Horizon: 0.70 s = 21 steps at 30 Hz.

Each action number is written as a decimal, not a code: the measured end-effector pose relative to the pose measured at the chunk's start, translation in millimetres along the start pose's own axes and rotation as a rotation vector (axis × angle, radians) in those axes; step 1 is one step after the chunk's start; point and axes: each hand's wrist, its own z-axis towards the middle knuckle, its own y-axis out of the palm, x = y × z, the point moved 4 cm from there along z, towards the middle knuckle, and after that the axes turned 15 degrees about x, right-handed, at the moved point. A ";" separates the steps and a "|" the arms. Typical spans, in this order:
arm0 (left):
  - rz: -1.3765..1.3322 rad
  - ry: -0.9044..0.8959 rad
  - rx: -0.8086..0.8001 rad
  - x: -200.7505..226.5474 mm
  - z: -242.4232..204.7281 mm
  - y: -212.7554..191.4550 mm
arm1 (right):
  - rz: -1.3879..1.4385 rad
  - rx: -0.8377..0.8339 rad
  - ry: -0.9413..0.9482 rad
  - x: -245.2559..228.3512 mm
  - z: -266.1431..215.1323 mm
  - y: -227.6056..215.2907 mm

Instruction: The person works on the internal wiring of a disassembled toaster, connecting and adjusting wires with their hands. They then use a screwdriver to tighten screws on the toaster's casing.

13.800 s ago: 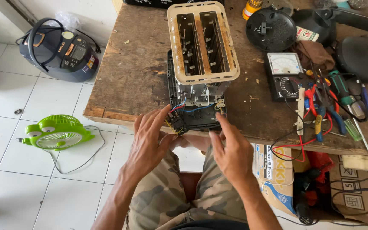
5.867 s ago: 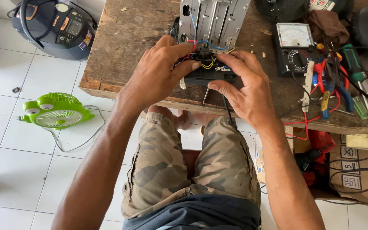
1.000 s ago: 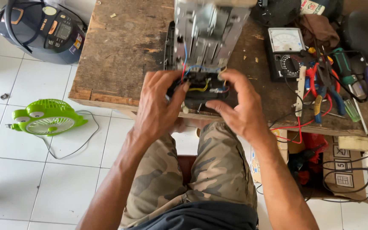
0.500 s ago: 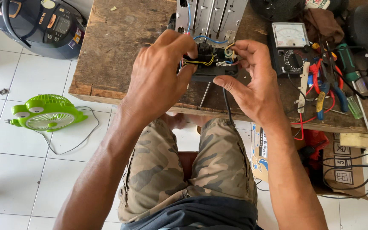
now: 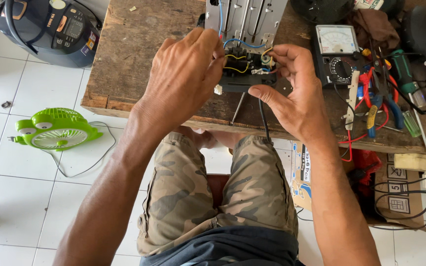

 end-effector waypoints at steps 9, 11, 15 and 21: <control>-0.314 -0.128 -0.083 -8.3 -5.0 -8.7 | -0.083 -0.005 -0.005 6.1 -10.0 -0.5; -0.364 -0.191 -0.096 -6.6 -7.1 -10.7 | -0.072 -0.001 -0.003 7.8 -12.6 0.1; -0.479 -0.307 -0.097 -2.7 -20.1 -12.6 | -0.131 -0.015 -0.038 16.8 -22.3 3.8; -0.473 -0.429 -0.042 -15.0 -63.5 7.4 | -0.249 0.008 -0.036 51.2 -54.5 16.8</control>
